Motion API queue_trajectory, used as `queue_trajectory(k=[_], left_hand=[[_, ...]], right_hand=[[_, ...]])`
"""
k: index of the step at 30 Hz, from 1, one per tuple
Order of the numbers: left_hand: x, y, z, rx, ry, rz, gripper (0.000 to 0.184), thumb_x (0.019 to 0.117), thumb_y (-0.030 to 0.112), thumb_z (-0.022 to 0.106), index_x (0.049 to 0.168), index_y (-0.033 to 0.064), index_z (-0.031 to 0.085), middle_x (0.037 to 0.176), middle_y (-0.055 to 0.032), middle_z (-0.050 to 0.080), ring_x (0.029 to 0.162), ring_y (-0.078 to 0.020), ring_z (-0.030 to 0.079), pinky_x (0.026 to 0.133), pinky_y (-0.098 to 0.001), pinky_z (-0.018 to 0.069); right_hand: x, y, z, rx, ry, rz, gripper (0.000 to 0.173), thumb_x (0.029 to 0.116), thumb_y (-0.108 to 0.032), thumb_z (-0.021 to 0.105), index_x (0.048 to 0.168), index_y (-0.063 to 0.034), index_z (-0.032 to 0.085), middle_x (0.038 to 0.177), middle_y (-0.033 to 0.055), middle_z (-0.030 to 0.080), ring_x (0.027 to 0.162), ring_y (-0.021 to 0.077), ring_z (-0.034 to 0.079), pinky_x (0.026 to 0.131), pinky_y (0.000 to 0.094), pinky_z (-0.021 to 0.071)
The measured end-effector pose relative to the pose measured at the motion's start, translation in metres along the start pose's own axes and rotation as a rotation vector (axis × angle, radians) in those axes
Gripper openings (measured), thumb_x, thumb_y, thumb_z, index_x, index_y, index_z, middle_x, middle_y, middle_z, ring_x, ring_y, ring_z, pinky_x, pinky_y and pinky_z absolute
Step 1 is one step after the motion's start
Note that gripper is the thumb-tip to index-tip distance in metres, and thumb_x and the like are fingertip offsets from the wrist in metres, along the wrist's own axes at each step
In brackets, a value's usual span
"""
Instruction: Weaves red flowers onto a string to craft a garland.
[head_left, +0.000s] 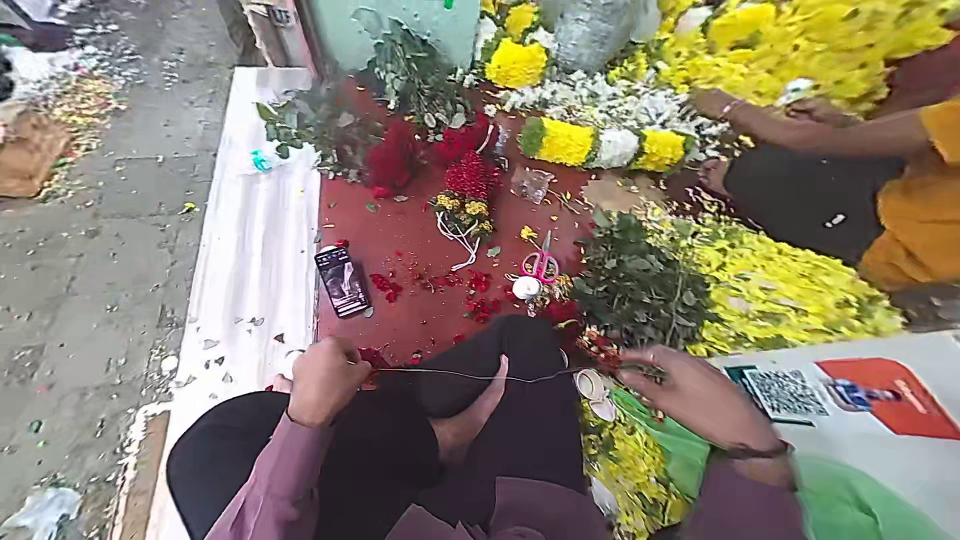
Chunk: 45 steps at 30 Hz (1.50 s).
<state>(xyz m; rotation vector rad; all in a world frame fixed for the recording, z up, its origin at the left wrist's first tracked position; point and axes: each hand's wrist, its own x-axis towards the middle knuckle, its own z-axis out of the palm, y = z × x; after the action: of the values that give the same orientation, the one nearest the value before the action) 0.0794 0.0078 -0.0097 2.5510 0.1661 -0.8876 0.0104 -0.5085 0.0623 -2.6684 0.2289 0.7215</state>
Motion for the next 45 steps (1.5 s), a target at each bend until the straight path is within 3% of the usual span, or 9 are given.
queue_trajectory(k=[3,8,12,18,21,25,30,38,45], left_hand=[[-0.003,-0.002,0.002,-0.046,-0.036,-0.013,0.021,0.0828,0.035,0.074,0.085,0.0135,0.076,0.083,-0.0103,0.072,0.083,-0.0336,0.069,0.073,-0.0648,0.0533],[-0.001,-0.006,0.007,-0.083,-0.075,-0.037,0.02,0.0814,0.036,0.073,0.084,0.0161,0.076,0.081,-0.0055,0.073,0.08,-0.0275,0.07,0.072,-0.0589,0.0547],[0.003,-0.009,0.013,-0.075,-0.125,-0.054,0.02,0.0802,0.038,0.073,0.082,0.018,0.076,0.08,-0.0039,0.072,0.081,-0.0267,0.07,0.072,-0.0589,0.0545],[0.007,-0.001,0.012,-0.104,-0.156,0.009,0.018,0.0811,0.036,0.071,0.081,0.0184,0.075,0.076,-0.0017,0.071,0.077,-0.0232,0.069,0.07,-0.0549,0.0531],[0.003,0.0,0.013,-0.11,-0.144,0.009,0.018,0.0814,0.036,0.07,0.082,0.0189,0.076,0.077,-0.0014,0.071,0.078,-0.0232,0.069,0.07,-0.0551,0.0529],[0.001,-0.004,0.015,-0.121,-0.111,0.012,0.018,0.0798,0.036,0.072,0.082,0.0192,0.076,0.077,-0.0009,0.071,0.077,-0.0229,0.069,0.07,-0.0558,0.0535],[0.004,-0.004,0.015,-0.125,-0.111,0.024,0.02,0.0816,0.037,0.073,0.082,0.0172,0.076,0.077,-0.0031,0.072,0.078,-0.0248,0.069,0.073,-0.059,0.0529],[0.012,-0.004,0.02,-0.114,-0.128,-0.001,0.021,0.0806,0.038,0.073,0.083,0.0164,0.075,0.078,-0.0042,0.071,0.078,-0.0261,0.069,0.072,-0.0591,0.0535],[0.014,-0.004,0.022,-0.092,-0.14,-0.026,0.022,0.08,0.039,0.074,0.083,0.0172,0.076,0.079,-0.0043,0.072,0.079,-0.0265,0.069,0.073,-0.0595,0.0538]], right_hand=[[0.086,-0.103,0.047,0.196,0.128,-0.235,0.023,0.101,-0.031,0.062,0.114,-0.0198,0.077,0.113,-0.0001,0.074,0.104,0.0124,0.07,0.094,0.0431,0.0589],[0.243,-0.239,0.172,0.112,-0.237,-0.197,0.022,0.098,-0.026,0.062,0.11,-0.0181,0.078,0.108,0.0072,0.075,0.105,0.0266,0.07,0.093,0.058,0.0544],[0.296,-0.271,0.244,-0.001,-0.164,0.039,0.034,0.091,-0.043,0.069,0.114,-0.0189,0.075,0.112,0.0107,0.075,0.111,0.0325,0.069,0.094,0.0612,0.0531],[0.304,-0.263,0.26,0.169,-0.048,-0.082,0.018,0.0876,-0.032,0.075,0.1,-0.0188,0.076,0.101,0.0062,0.074,0.096,0.0276,0.071,0.083,0.0593,0.0564],[0.296,-0.255,0.246,0.583,-0.089,-0.102,0.017,0.0925,-0.019,0.075,0.107,-0.0108,0.074,0.096,0.007,0.077,0.078,0.0192,0.075,0.071,0.0413,0.0637],[0.257,-0.252,0.215,0.834,-0.116,-0.135,0.035,0.0867,0.0,0.075,0.12,-0.0094,0.071,0.105,0.0076,0.076,0.077,0.0194,0.072,0.064,0.0361,0.0615],[0.215,-0.243,0.199,0.917,-0.069,-0.194,0.017,0.0859,-0.003,0.078,0.103,-0.0053,0.077,0.09,0.008,0.076,0.064,0.0149,0.065,0.059,0.031,0.0557],[0.195,-0.232,0.198,1.033,-0.119,-0.262,0.015,0.0905,-0.003,0.068,0.101,-0.0029,0.078,0.087,0.0095,0.076,0.064,0.0145,0.066,0.052,0.0275,0.0521],[0.194,-0.238,0.194,1.042,-0.13,-0.341,0.018,0.0922,0.0,0.062,0.1,-0.0015,0.078,0.091,0.0098,0.076,0.068,0.0165,0.069,0.06,0.0309,0.0586]])
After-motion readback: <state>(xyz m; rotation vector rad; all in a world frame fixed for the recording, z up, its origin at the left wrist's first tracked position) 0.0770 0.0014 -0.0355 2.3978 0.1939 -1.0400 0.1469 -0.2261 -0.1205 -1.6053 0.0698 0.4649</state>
